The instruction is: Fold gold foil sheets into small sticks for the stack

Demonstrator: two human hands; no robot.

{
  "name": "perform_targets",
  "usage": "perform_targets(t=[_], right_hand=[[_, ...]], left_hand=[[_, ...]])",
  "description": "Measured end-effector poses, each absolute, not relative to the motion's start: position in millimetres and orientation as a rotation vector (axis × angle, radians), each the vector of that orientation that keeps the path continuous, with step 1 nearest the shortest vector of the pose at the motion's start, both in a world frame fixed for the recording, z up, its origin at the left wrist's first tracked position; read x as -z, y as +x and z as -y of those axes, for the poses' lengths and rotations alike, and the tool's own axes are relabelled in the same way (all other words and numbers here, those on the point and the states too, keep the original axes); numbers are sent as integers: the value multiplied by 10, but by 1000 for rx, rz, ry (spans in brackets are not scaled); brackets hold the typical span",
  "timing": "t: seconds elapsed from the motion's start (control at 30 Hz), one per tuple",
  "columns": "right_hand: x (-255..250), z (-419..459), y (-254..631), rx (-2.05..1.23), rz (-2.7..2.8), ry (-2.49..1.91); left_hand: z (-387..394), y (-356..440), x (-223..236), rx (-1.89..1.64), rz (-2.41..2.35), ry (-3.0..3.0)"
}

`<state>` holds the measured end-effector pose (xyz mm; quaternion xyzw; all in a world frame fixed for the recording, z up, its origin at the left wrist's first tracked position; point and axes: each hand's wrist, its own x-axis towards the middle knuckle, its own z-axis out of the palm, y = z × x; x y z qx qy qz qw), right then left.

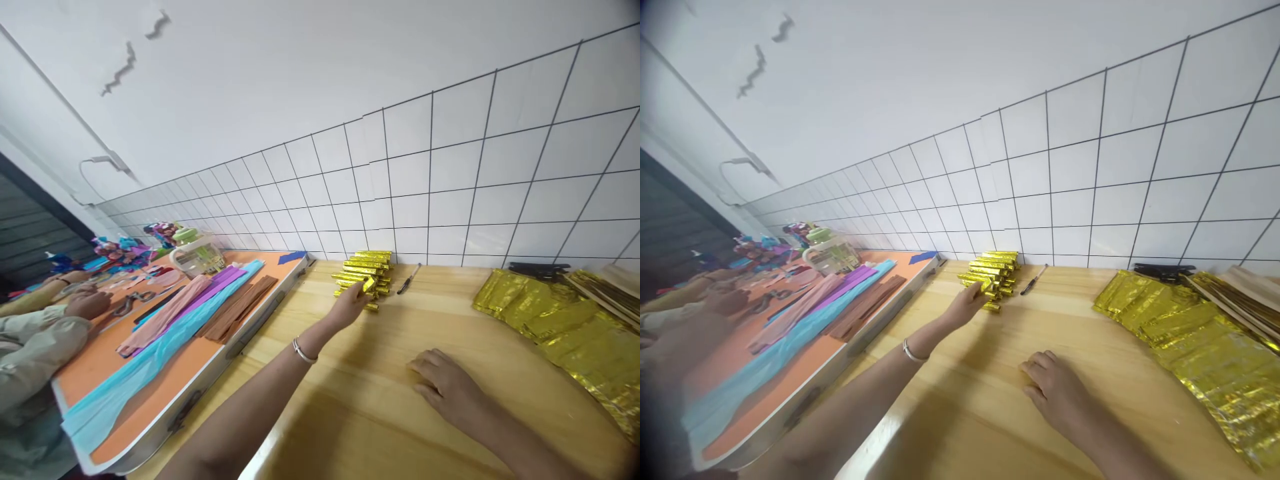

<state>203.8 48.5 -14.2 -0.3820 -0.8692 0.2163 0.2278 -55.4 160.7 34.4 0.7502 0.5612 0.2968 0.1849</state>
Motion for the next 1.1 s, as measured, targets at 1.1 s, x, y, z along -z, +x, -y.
perform_targets(t=[1.1], right_hand=[[-10,-484,2146,-216,2494,-1198]], left_hand=[[-1116,449,215,-1161,-1351,1685]])
